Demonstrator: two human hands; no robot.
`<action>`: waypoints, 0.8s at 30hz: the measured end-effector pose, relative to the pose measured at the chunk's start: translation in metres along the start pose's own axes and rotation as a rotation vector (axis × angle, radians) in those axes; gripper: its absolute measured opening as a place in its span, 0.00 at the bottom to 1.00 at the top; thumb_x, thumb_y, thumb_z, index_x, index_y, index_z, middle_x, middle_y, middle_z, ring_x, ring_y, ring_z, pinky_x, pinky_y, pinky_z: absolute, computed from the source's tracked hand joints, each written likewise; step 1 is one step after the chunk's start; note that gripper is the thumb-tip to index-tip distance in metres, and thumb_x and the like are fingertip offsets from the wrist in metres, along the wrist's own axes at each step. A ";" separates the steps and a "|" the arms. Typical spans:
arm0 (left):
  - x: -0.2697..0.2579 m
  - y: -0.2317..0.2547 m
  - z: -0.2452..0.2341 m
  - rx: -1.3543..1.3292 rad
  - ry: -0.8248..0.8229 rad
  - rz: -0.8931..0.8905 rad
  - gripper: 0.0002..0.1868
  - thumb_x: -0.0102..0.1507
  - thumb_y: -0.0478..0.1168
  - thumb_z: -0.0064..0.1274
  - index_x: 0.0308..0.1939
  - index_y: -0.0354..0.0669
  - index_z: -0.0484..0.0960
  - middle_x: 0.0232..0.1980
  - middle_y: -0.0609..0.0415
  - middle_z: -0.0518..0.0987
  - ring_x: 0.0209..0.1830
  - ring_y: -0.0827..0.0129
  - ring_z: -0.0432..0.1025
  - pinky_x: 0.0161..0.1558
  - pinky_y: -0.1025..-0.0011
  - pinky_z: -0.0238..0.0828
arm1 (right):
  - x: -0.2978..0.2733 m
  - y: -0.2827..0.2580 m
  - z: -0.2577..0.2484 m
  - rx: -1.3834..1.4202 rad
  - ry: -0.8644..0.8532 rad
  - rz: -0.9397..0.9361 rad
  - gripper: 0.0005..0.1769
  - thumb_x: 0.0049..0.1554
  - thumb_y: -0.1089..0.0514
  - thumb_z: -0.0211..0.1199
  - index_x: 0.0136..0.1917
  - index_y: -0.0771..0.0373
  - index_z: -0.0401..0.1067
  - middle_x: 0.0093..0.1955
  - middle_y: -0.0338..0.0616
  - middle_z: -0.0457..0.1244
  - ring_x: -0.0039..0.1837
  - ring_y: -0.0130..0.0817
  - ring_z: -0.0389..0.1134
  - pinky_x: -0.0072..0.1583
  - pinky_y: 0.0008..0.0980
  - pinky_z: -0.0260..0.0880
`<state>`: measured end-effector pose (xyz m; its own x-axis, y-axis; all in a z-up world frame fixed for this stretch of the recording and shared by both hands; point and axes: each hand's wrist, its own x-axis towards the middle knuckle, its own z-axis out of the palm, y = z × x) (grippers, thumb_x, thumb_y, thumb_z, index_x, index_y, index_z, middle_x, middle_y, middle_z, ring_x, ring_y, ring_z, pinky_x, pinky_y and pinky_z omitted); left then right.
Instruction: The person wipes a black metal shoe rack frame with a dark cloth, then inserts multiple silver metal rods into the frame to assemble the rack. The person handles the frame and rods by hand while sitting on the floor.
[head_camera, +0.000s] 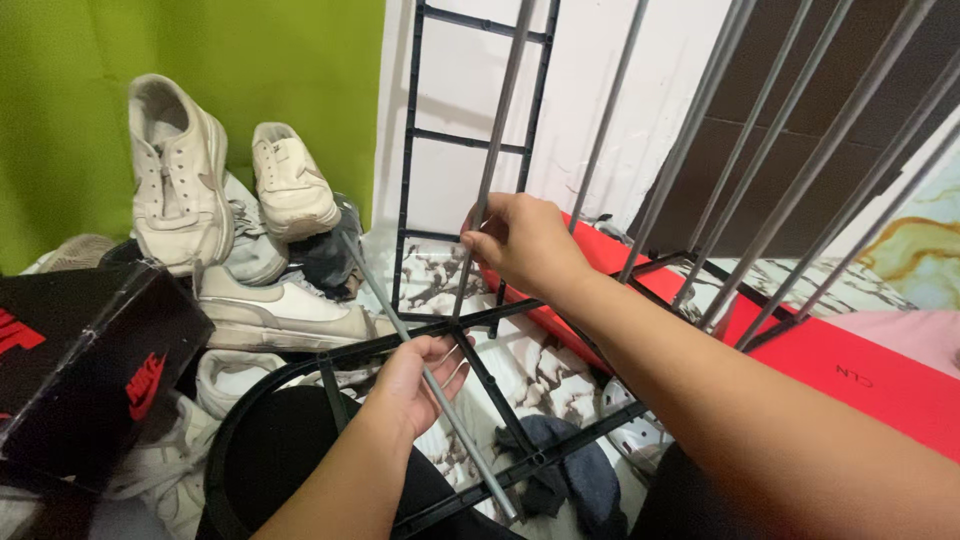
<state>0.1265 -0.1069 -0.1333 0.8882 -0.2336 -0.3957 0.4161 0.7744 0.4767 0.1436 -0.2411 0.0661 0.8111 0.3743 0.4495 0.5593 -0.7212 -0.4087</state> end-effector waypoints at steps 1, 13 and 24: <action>0.000 0.000 0.000 -0.012 0.007 -0.003 0.13 0.60 0.34 0.44 0.48 0.39 0.78 0.50 0.51 0.84 0.52 0.65 0.78 0.60 0.62 0.72 | 0.001 0.000 0.002 -0.013 0.014 0.016 0.09 0.54 0.56 0.70 0.45 0.63 0.78 0.35 0.46 0.72 0.39 0.34 0.75 0.44 0.35 0.73; 0.026 0.003 0.000 0.017 -0.106 -0.012 0.13 0.62 0.35 0.42 0.49 0.37 0.74 0.45 0.47 0.79 0.47 0.58 0.75 0.53 0.54 0.78 | -0.001 0.007 0.019 -0.020 -0.136 0.316 0.20 0.57 0.46 0.70 0.39 0.68 0.78 0.31 0.49 0.71 0.33 0.33 0.74 0.40 0.33 0.74; -0.023 0.022 0.036 0.096 -0.031 -0.033 0.57 0.52 0.85 0.39 0.56 0.32 0.72 0.54 0.44 0.77 0.48 0.56 0.75 0.47 0.57 0.72 | -0.088 -0.006 0.013 0.110 -0.539 0.393 0.15 0.56 0.46 0.65 0.43 0.60 0.79 0.32 0.40 0.70 0.33 0.27 0.68 0.35 0.33 0.69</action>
<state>0.1223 -0.1051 -0.0854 0.8786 -0.2773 -0.3887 0.4607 0.7063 0.5375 0.0712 -0.2615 0.0189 0.9138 0.3554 -0.1967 0.1962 -0.8101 -0.5525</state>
